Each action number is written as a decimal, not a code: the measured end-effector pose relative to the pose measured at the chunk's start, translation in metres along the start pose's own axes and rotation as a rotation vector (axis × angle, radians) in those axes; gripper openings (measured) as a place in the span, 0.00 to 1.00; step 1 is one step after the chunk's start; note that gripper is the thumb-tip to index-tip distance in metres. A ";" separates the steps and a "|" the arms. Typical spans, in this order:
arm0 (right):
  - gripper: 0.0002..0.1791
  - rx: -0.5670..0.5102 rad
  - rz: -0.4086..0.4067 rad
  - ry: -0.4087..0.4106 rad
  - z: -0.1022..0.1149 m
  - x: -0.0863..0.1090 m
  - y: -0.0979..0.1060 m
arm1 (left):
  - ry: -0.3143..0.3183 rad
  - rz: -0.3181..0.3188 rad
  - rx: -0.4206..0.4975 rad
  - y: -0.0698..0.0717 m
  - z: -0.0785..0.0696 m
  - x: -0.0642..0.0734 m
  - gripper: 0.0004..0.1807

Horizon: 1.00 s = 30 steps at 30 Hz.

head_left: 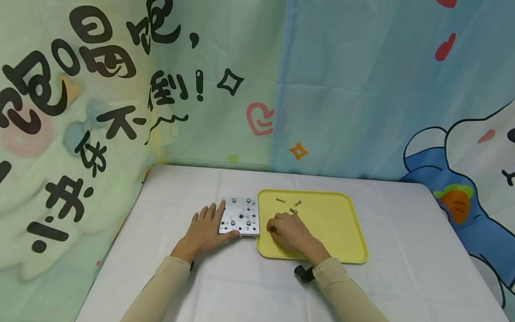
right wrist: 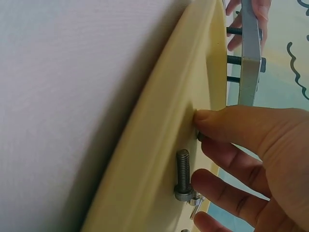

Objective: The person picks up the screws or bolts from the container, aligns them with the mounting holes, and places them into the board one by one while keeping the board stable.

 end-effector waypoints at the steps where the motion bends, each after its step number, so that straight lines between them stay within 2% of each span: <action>1: 0.06 0.000 0.000 -0.001 0.000 0.000 0.000 | -0.001 0.000 -0.001 0.000 0.000 0.000 0.58; 6: 0.10 -0.010 0.017 -0.005 -0.001 0.000 -0.001 | -0.005 -0.004 -0.006 0.000 -0.001 0.001 0.58; 11: 0.13 -0.023 -0.013 0.023 -0.001 0.001 0.002 | -0.005 -0.006 -0.008 0.001 -0.001 0.000 0.59; 18: 0.07 0.011 -0.046 0.056 0.001 0.002 0.006 | -0.011 -0.012 0.000 0.000 0.000 0.000 0.59; 24: 0.04 0.057 -0.032 0.035 -0.001 0.000 0.004 | -0.008 -0.015 0.004 0.000 0.000 0.001 0.59; 30: 0.02 0.047 -0.070 0.027 -0.002 0.000 0.008 | -0.005 -0.003 -0.002 0.001 -0.001 0.001 0.59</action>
Point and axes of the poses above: each hand's wrist, its own x-axis away from the middle knuckle, its own y-axis out of the back of the hand, z = x × y, the point moved 8 cm from there along -x, towards the middle knuckle, and after that the axes turned 4 degrees about -y, right-handed, at the moved point
